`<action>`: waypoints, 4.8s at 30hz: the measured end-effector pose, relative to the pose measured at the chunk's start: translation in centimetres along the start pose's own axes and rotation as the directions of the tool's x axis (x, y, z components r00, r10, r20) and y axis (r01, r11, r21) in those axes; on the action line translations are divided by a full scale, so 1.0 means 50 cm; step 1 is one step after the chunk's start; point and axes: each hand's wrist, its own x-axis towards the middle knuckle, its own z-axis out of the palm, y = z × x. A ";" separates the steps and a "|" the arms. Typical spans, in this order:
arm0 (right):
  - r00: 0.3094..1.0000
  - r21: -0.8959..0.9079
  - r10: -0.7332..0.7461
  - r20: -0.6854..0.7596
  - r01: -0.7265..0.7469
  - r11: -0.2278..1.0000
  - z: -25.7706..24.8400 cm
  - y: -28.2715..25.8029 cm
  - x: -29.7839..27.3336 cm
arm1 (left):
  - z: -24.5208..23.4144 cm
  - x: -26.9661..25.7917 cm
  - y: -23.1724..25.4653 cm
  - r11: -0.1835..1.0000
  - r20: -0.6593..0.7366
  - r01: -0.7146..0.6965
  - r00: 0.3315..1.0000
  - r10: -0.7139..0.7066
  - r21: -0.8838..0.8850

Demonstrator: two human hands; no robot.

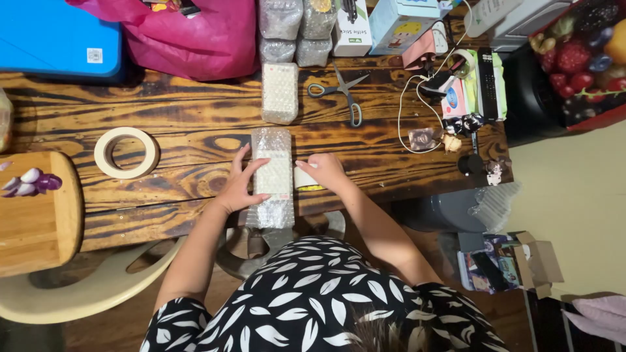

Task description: The person wraps a small rectangular box in bubble wrap, secures it with tape, and places it on the table. They then cut a sheet of bubble wrap and wrap another box, securing it with tape.

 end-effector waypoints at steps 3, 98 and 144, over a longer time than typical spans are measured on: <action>1.000 -0.079 0.001 0.004 -0.001 0.997 0.018 0.002 0.002 | -0.023 0.002 0.025 0.999 0.004 0.004 1.000 -0.004 0.036; 0.862 0.702 0.026 -0.506 0.394 0.593 -0.340 0.197 -0.182 | 0.082 0.331 0.092 0.997 0.734 -0.067 0.678 0.028 0.024; 0.925 0.626 0.087 0.370 -0.318 0.712 0.032 0.293 -0.340 | 0.053 0.288 0.160 0.997 0.623 -0.035 0.782 -0.019 0.075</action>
